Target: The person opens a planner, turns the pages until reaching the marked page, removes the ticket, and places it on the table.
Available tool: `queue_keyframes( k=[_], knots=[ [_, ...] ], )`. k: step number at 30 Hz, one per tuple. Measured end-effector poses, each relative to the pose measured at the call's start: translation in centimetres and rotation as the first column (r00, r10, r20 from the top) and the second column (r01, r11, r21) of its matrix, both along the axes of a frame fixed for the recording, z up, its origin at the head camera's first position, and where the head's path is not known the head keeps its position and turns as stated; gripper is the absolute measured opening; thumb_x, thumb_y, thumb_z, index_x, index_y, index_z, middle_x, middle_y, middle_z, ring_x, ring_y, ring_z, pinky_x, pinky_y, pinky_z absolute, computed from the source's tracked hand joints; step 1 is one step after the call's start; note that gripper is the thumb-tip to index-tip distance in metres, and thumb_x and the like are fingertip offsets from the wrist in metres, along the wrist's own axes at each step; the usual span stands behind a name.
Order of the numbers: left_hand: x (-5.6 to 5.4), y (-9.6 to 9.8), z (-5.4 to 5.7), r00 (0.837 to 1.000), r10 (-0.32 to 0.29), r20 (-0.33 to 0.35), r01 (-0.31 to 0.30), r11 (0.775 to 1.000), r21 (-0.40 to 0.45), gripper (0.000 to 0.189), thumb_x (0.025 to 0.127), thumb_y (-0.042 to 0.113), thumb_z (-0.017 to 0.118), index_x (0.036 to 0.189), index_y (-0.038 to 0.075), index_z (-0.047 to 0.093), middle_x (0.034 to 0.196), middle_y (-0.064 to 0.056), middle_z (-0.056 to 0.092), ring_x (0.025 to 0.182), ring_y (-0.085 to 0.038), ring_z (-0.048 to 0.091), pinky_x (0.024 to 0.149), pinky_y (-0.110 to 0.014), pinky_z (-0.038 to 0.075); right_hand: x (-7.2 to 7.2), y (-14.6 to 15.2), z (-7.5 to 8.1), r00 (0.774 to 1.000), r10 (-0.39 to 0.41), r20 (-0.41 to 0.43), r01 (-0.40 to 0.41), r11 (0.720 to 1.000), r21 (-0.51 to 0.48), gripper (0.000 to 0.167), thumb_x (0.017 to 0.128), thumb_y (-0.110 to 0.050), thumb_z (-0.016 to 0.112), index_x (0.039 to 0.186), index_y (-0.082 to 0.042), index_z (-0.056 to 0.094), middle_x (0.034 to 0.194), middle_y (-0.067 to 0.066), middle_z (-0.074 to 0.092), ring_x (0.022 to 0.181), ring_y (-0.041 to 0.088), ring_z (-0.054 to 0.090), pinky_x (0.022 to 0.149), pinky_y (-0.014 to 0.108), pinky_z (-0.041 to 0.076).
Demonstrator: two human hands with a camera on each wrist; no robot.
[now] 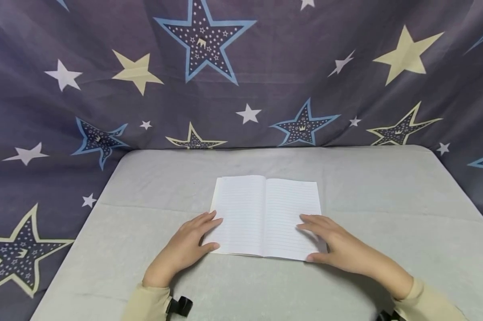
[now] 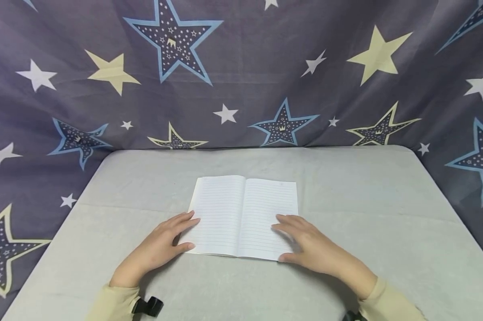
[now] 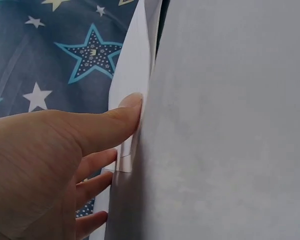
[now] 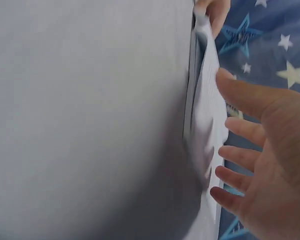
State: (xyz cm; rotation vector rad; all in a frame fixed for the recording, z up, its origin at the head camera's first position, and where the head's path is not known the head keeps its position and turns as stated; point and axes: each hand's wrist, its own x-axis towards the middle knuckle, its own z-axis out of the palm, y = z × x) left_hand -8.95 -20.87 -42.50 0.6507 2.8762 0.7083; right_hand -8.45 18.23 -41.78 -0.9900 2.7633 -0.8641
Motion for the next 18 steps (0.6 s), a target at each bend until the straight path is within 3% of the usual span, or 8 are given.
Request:
queue_keyframes(
  k=[7,18],
  knots=[
    [0.1,0.0,0.3,1.000,-0.003,0.013,0.003,1.000,-0.014,0.064,0.086,0.029,0.078,0.143,0.014,0.054,0.151,-0.011,0.045,0.141,-0.036,0.037,0.111,-0.058,0.032,-0.3,3.0,-0.1,1.000,-0.011,0.017,0.010,0.998,0.063,0.082,0.070,-0.034,0.088,0.140,-0.008,0.055,0.152,0.018,0.041,0.137,0.043,0.035,0.103,0.066,0.036],
    [0.1,0.0,0.3,1.000,0.005,0.027,-0.005,1.000,-0.020,0.064,0.087,0.028,0.077,0.144,0.013,0.053,0.153,-0.010,0.042,0.141,-0.036,0.035,0.113,-0.057,0.030,-0.5,3.0,-0.5,0.999,-0.040,-0.034,0.043,0.995,0.095,0.079,0.069,-0.036,0.088,0.138,-0.009,0.059,0.150,0.016,0.044,0.136,0.041,0.040,0.101,0.064,0.039]
  ],
)
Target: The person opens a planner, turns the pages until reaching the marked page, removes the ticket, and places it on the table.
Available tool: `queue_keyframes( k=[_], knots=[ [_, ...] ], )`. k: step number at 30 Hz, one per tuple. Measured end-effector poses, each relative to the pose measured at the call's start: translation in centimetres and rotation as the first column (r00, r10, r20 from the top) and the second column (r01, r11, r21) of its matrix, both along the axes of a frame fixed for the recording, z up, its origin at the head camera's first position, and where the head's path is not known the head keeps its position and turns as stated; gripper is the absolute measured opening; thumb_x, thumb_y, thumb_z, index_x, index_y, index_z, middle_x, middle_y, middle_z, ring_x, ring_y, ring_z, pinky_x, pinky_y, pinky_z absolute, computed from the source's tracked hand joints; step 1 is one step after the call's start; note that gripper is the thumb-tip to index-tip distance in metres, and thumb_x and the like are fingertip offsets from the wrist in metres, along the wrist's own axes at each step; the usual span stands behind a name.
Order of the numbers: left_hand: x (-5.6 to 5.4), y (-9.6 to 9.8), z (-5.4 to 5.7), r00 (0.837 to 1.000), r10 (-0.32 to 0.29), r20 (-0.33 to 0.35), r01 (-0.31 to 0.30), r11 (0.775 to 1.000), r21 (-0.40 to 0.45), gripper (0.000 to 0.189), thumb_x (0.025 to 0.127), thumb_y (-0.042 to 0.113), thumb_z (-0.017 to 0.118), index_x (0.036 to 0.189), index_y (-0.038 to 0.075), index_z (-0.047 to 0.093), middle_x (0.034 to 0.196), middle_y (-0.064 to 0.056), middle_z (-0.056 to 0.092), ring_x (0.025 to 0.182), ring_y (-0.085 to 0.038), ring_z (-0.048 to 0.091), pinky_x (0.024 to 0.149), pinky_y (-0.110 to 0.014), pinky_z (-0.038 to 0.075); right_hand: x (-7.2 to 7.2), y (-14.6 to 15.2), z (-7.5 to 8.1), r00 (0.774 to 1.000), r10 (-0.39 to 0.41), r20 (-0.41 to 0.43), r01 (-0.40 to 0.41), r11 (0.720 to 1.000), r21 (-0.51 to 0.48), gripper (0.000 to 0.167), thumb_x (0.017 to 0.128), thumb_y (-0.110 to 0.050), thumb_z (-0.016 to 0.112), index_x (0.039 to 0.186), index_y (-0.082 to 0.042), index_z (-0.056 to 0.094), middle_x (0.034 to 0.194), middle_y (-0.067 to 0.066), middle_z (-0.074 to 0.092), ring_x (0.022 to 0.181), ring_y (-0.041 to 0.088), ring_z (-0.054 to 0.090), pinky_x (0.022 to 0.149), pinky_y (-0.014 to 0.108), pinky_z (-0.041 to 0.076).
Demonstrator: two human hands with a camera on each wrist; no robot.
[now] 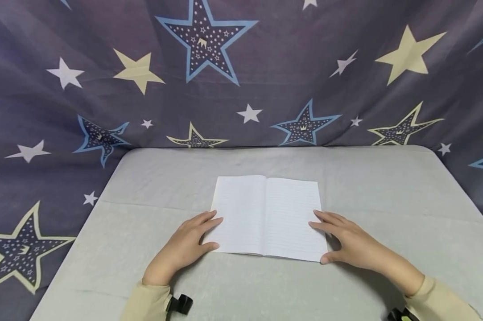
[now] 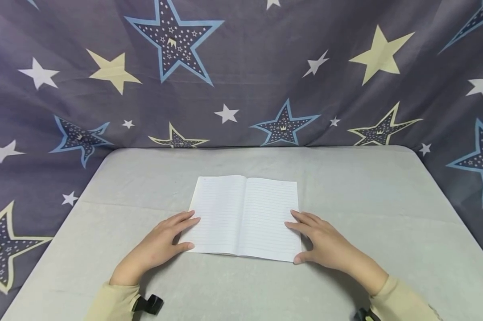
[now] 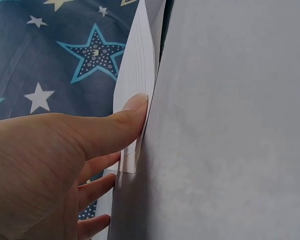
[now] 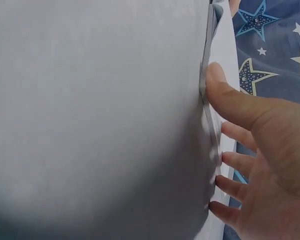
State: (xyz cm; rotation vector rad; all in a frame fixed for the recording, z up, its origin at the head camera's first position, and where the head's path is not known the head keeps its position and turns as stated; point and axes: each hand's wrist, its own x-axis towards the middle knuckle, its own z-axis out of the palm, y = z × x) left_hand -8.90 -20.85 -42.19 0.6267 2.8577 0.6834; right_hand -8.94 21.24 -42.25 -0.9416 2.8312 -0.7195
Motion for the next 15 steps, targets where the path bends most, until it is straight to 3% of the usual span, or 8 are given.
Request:
queue_keyframes(
  k=[8,15],
  knots=[
    [-0.1,-0.1,0.0,1.000,-0.001,-0.008,0.001,1.000,-0.007,0.064,0.087,0.029,0.076,0.145,0.013,0.053,0.153,-0.009,0.042,0.142,-0.035,0.035,0.112,-0.057,0.030,0.2,-0.8,0.1,0.996,-0.072,-0.058,0.072,0.997,-0.010,0.068,0.075,-0.033,0.086,0.133,-0.006,0.062,0.145,0.017,0.050,0.131,0.041,0.046,0.101,0.063,0.040],
    [0.0,-0.1,-0.2,1.000,-0.003,-0.013,0.003,1.000,-0.002,0.064,0.087,0.029,0.076,0.144,0.013,0.053,0.154,-0.009,0.042,0.142,-0.035,0.035,0.113,-0.057,0.030,0.4,-1.9,0.7,0.961,-0.271,0.058,0.275,0.959,-0.067,0.096,0.081,-0.043,0.080,0.149,0.007,0.033,0.147,0.029,0.042,0.134,0.047,0.041,0.108,0.061,0.035]
  ],
)
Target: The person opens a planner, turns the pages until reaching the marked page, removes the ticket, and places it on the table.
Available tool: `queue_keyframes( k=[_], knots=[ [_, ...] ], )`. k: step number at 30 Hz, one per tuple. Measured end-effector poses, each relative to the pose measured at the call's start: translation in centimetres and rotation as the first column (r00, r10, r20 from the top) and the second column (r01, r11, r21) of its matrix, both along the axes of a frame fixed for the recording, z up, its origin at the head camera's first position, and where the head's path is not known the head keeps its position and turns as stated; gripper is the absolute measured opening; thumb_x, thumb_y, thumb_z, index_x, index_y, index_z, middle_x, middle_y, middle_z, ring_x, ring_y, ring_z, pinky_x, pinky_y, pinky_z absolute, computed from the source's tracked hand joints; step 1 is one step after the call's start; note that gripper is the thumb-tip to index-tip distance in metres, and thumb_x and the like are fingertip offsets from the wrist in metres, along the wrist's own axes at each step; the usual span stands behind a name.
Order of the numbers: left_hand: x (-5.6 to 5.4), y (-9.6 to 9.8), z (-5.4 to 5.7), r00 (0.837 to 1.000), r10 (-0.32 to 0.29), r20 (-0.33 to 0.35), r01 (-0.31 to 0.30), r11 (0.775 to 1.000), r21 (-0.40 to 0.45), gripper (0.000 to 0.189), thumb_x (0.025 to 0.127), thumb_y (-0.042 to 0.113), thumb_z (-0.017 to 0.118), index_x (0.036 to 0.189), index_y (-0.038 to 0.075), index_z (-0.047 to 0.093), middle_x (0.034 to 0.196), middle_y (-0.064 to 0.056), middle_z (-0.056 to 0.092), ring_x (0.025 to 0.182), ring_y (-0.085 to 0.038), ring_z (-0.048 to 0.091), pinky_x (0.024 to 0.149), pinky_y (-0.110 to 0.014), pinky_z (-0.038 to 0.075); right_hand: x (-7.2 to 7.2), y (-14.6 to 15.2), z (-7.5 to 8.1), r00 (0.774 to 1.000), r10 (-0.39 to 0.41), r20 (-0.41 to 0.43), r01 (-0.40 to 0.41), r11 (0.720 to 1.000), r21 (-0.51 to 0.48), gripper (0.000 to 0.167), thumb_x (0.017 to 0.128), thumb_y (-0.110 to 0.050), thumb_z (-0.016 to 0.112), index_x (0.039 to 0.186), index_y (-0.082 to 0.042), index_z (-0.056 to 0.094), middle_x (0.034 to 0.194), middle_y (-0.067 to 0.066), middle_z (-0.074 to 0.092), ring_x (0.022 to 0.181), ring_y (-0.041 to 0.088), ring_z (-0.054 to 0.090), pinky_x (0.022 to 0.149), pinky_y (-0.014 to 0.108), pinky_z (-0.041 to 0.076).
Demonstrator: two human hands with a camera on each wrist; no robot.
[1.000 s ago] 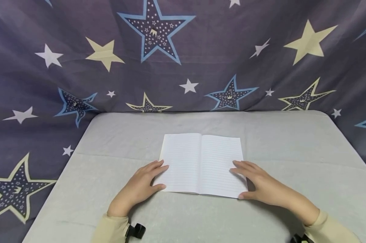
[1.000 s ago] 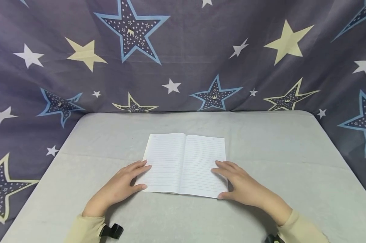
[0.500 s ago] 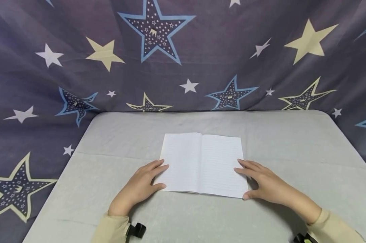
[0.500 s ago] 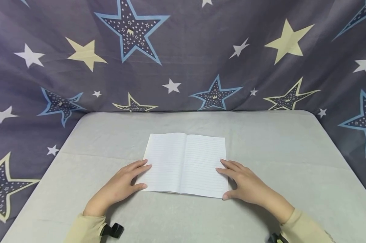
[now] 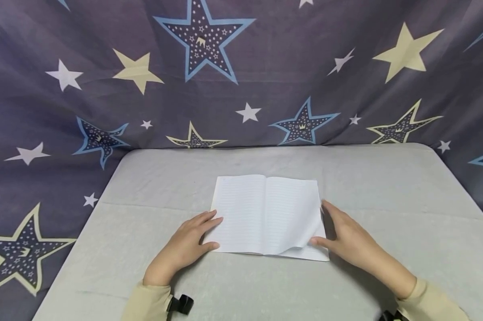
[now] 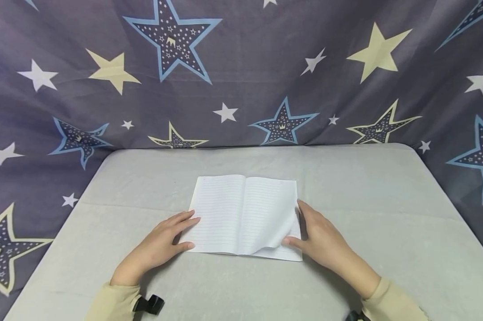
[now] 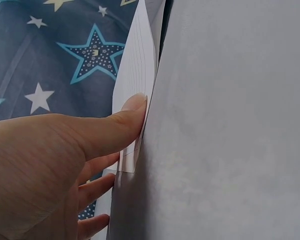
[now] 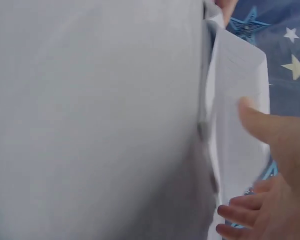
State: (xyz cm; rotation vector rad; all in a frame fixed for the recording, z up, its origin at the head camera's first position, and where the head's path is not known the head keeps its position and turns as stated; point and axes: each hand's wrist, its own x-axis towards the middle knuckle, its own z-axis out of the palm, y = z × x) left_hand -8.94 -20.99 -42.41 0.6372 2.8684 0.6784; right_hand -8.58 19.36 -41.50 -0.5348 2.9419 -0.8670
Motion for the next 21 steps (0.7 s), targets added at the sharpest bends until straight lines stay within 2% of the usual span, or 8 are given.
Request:
queue_keyframes(
  k=[3,6,11,16,21],
  knots=[
    [0.0,0.0,0.0,1.000,-0.002,-0.005,0.002,1.000,0.004,0.064,0.087,0.028,0.076,0.144,0.013,0.053,0.153,-0.010,0.042,0.142,-0.035,0.035,0.112,-0.058,0.030,0.3,-0.8,0.6,0.998,-0.033,0.044,0.036,0.997,-0.072,0.097,0.085,-0.048,0.075,0.153,0.003,0.028,0.148,0.027,0.043,0.135,0.046,0.040,0.107,0.062,0.034],
    [0.0,0.0,0.0,1.000,-0.004,-0.007,0.004,1.000,0.004,0.064,0.087,0.028,0.077,0.144,0.013,0.054,0.153,-0.010,0.042,0.142,-0.036,0.035,0.112,-0.058,0.031,0.5,-2.1,1.2,0.998,-0.018,0.057,0.026,0.990,-0.137,0.089,0.088,-0.048,0.072,0.154,-0.005,0.031,0.147,0.021,0.046,0.135,0.042,0.041,0.107,0.061,0.035],
    [0.0,-0.1,0.0,1.000,-0.006,-0.007,0.006,1.000,0.007,0.063,0.086,0.027,0.077,0.143,0.012,0.054,0.153,-0.010,0.043,0.141,-0.036,0.036,0.112,-0.058,0.031,0.6,-5.1,2.2,0.999,0.040,-0.012,-0.041,0.973,-0.228,0.075,0.090,-0.043,0.072,0.152,-0.018,0.039,0.147,0.008,0.049,0.136,0.031,0.044,0.108,0.056,0.037],
    [-0.1,-0.4,-0.1,1.000,0.001,-0.014,-0.001,1.000,0.000,0.065,0.086,0.029,0.078,0.144,0.012,0.054,0.152,-0.012,0.043,0.141,-0.037,0.035,0.111,-0.059,0.031,0.4,-8.1,2.9,0.990,0.120,-0.074,-0.134,0.965,-0.226,0.072,0.090,-0.046,0.071,0.151,-0.021,0.042,0.152,0.001,0.045,0.139,0.024,0.041,0.112,0.049,0.036],
    [-0.2,-1.2,0.0,0.999,0.026,-0.028,-0.026,1.000,-0.002,0.067,0.083,0.028,0.080,0.142,0.010,0.055,0.151,-0.014,0.044,0.140,-0.039,0.037,0.110,-0.060,0.032,0.4,-10.2,2.6,0.979,0.205,-0.024,-0.206,0.966,-0.159,0.075,0.090,-0.053,0.067,0.151,-0.018,0.043,0.156,0.002,0.039,0.142,0.025,0.037,0.114,0.049,0.033]
  ],
)
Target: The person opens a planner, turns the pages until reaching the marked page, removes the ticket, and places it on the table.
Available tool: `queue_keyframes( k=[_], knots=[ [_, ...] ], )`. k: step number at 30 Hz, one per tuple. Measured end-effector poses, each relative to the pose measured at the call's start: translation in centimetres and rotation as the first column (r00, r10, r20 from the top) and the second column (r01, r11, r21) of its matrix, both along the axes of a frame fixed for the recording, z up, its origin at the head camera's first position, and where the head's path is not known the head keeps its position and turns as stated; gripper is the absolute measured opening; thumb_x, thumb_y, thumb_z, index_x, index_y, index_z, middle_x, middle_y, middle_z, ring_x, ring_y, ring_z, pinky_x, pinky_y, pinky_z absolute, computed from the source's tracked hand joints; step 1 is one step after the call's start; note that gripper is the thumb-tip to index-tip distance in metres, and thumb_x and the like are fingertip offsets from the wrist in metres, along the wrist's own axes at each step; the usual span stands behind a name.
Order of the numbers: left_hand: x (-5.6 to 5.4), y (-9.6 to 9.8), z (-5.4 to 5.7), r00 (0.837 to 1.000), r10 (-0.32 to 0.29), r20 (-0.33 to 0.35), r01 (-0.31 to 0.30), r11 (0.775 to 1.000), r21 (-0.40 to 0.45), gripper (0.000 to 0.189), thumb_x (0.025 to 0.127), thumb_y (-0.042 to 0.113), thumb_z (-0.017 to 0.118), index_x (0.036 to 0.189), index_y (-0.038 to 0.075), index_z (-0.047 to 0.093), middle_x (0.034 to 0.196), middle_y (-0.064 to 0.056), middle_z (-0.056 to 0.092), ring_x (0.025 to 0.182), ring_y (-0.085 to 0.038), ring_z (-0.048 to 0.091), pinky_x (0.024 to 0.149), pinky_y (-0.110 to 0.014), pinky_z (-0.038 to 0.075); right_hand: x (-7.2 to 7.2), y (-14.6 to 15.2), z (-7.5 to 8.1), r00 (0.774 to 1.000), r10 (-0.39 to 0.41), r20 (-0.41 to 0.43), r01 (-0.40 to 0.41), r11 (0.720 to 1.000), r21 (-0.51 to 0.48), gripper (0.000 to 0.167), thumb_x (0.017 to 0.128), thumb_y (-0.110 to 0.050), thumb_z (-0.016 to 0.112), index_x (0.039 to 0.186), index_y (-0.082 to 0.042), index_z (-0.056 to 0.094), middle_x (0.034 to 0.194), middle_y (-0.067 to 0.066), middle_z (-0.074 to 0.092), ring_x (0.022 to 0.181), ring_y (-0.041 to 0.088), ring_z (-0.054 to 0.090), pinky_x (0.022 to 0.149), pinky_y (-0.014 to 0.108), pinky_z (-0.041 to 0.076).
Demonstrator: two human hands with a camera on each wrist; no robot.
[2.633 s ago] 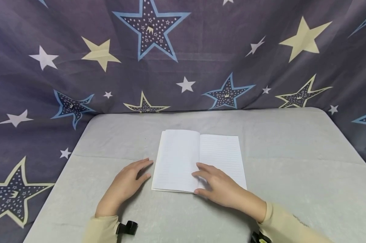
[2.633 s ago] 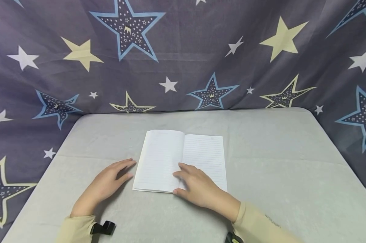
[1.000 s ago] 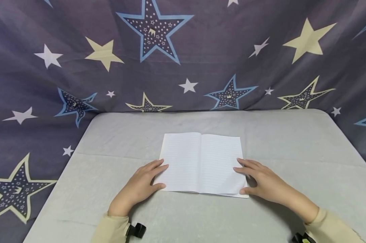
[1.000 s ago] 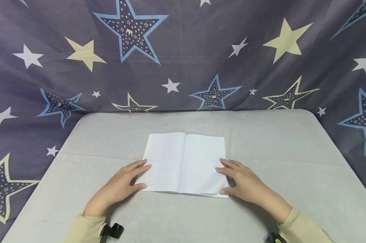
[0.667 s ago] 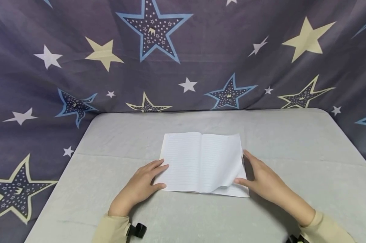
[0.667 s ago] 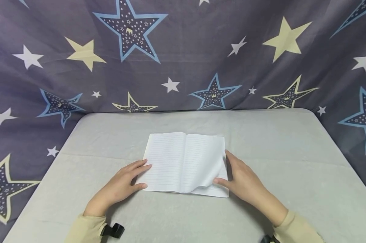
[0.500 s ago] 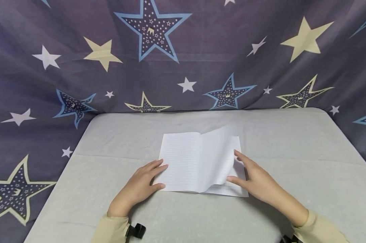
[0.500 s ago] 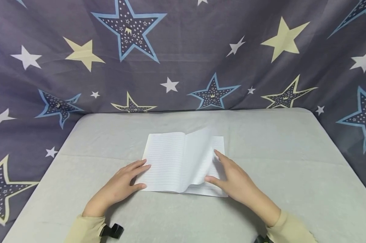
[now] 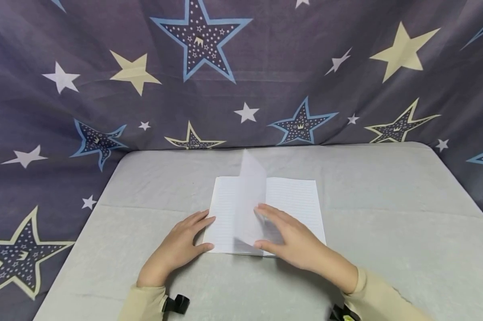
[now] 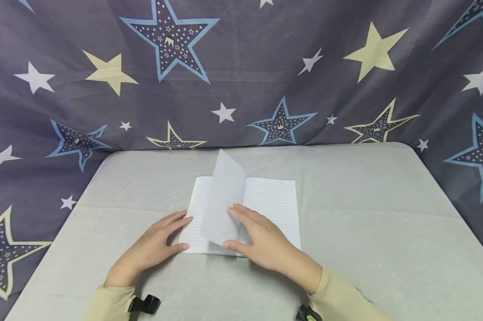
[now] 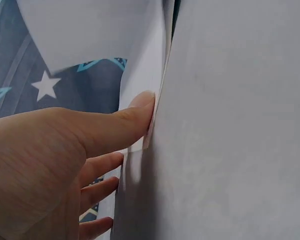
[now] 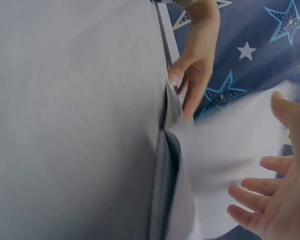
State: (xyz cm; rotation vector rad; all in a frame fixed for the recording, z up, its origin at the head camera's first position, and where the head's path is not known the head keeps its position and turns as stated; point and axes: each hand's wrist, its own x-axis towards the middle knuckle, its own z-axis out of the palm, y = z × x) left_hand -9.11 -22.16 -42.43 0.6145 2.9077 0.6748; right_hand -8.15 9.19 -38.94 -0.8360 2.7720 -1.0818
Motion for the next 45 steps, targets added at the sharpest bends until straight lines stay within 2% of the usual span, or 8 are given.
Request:
queue_keyframes(
  k=[8,14,18,23,28,32,38,45],
  knots=[
    [-0.1,-1.0,0.5,0.998,0.056,-0.010,-0.056,0.998,-0.001,0.058,0.090,0.021,0.075,0.142,0.007,0.055,0.148,-0.015,0.048,0.135,-0.039,0.043,0.108,-0.059,0.036,0.4,-1.1,-1.2,0.996,0.064,0.066,-0.071,0.991,0.113,0.069,0.089,-0.054,0.068,0.144,-0.016,0.052,0.155,0.009,0.039,0.141,0.031,0.038,0.112,0.053,0.035],
    [0.0,-1.0,1.1,0.993,0.122,-0.008,-0.122,0.992,0.020,0.045,0.100,0.021,0.061,0.142,0.006,0.053,0.144,-0.015,0.052,0.133,-0.037,0.047,0.109,-0.056,0.037,0.6,-1.0,-2.0,0.992,0.124,0.019,-0.126,0.977,0.170,0.061,0.090,-0.048,0.070,0.138,-0.013,0.058,0.151,0.011,0.045,0.137,0.031,0.043,0.110,0.052,0.037],
    [0.1,-0.1,1.1,0.995,0.091,-0.033,-0.089,0.995,0.049,0.049,0.100,0.023,0.060,0.145,0.005,0.050,0.147,-0.015,0.049,0.135,-0.036,0.045,0.110,-0.055,0.036,0.5,-0.7,-2.4,0.979,0.199,-0.048,-0.188,0.966,0.177,0.051,0.092,-0.043,0.069,0.131,-0.010,0.064,0.144,0.009,0.052,0.134,0.027,0.047,0.107,0.049,0.041],
    [0.1,1.0,0.6,1.000,0.016,-0.023,-0.015,0.999,0.039,0.065,0.092,0.027,0.072,0.149,0.008,0.045,0.154,-0.012,0.041,0.138,-0.036,0.040,0.111,-0.056,0.034,0.0,0.4,-2.1,0.970,0.240,-0.035,-0.236,0.968,0.086,0.037,0.096,-0.032,0.067,0.128,-0.013,0.066,0.139,0.003,0.057,0.131,0.021,0.051,0.108,0.044,0.042],
    [0.0,1.4,0.2,1.000,0.002,-0.013,-0.002,1.000,-0.006,0.068,0.089,0.026,0.076,0.147,0.008,0.047,0.153,-0.012,0.042,0.139,-0.035,0.040,0.111,-0.057,0.034,-0.5,3.0,-1.7,0.976,0.196,-0.094,-0.198,0.980,-0.011,0.033,0.095,-0.021,0.069,0.127,-0.013,0.066,0.133,0.001,0.062,0.126,0.021,0.056,0.106,0.043,0.044],
    [0.0,1.3,0.0,1.000,-0.006,-0.021,0.005,1.000,-0.018,0.064,0.088,0.026,0.076,0.144,0.006,0.051,0.151,-0.013,0.044,0.138,-0.036,0.041,0.111,-0.056,0.034,-0.7,5.8,-1.8,0.984,0.128,-0.124,-0.131,0.991,-0.016,0.034,0.092,-0.017,0.072,0.125,-0.014,0.067,0.128,-0.003,0.064,0.123,0.020,0.057,0.103,0.042,0.046],
    [-0.1,1.3,0.1,1.000,-0.007,-0.020,0.006,1.000,-0.031,0.061,0.089,0.027,0.075,0.142,0.005,0.053,0.151,-0.013,0.045,0.138,-0.036,0.040,0.111,-0.057,0.033,-0.5,9.2,-2.4,0.989,0.075,-0.125,-0.064,0.994,0.092,0.039,0.088,-0.020,0.076,0.125,-0.014,0.067,0.132,0.001,0.062,0.125,0.025,0.055,0.103,0.048,0.045],
    [0.0,1.3,0.0,1.000,-0.013,-0.016,0.013,1.000,-0.023,0.060,0.089,0.026,0.075,0.141,0.005,0.054,0.151,-0.013,0.044,0.139,-0.037,0.039,0.112,-0.056,0.032,-0.1,11.4,-3.6,0.985,0.094,-0.142,-0.063,0.976,0.208,0.068,0.075,-0.032,0.087,0.133,-0.007,0.062,0.146,0.016,0.049,0.132,0.038,0.046,0.103,0.056,0.041]
  ],
)
